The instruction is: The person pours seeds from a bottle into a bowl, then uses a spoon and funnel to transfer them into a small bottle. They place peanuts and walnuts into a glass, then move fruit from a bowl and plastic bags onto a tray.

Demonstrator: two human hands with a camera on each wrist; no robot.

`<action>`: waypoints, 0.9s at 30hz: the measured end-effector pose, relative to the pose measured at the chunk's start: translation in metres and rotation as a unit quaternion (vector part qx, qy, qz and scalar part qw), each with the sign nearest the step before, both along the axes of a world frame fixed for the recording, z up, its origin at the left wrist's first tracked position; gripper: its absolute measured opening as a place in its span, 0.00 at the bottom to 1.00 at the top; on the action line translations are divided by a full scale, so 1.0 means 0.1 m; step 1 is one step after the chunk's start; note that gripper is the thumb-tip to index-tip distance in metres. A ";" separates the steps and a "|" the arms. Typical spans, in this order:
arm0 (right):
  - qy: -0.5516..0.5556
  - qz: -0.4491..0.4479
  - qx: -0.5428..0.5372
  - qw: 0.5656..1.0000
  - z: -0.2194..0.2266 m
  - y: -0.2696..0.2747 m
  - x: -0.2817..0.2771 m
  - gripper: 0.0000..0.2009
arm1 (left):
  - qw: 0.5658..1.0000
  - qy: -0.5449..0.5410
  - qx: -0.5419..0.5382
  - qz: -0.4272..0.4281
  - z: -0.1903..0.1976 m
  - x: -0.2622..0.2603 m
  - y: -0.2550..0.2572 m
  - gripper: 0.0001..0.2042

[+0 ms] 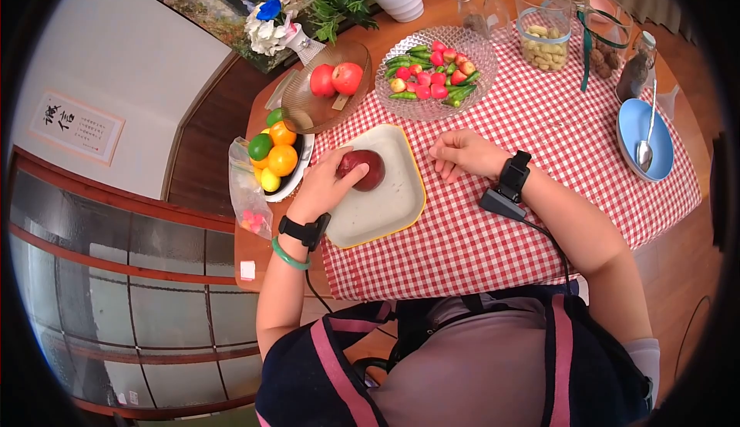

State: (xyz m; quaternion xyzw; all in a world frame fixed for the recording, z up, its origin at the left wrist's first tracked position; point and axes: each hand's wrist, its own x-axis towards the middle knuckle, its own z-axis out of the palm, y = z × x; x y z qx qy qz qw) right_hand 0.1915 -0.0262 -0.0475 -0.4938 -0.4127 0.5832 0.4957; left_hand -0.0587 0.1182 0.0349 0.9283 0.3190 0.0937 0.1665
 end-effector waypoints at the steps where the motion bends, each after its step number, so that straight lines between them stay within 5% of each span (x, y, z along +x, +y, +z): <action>1: 0.001 0.000 0.000 1.000 0.00 0.00 0.00 0.12 | 1.000 0.010 0.008 0.005 0.02 0.01 -0.01 0.27; 12: -0.010 0.005 -0.002 1.000 0.03 -0.01 0.01 0.11 | 0.998 -0.047 0.047 -0.015 -0.06 0.02 0.06 0.22; 21: -0.015 0.004 -0.008 1.000 0.03 -0.01 0.00 0.11 | 0.998 0.032 0.046 -0.026 0.03 -0.06 0.02 0.37; 27: -0.016 0.009 -0.012 1.000 0.04 -0.01 0.01 0.11 | 0.998 -0.061 -0.024 -0.015 0.49 -0.02 -0.12 0.35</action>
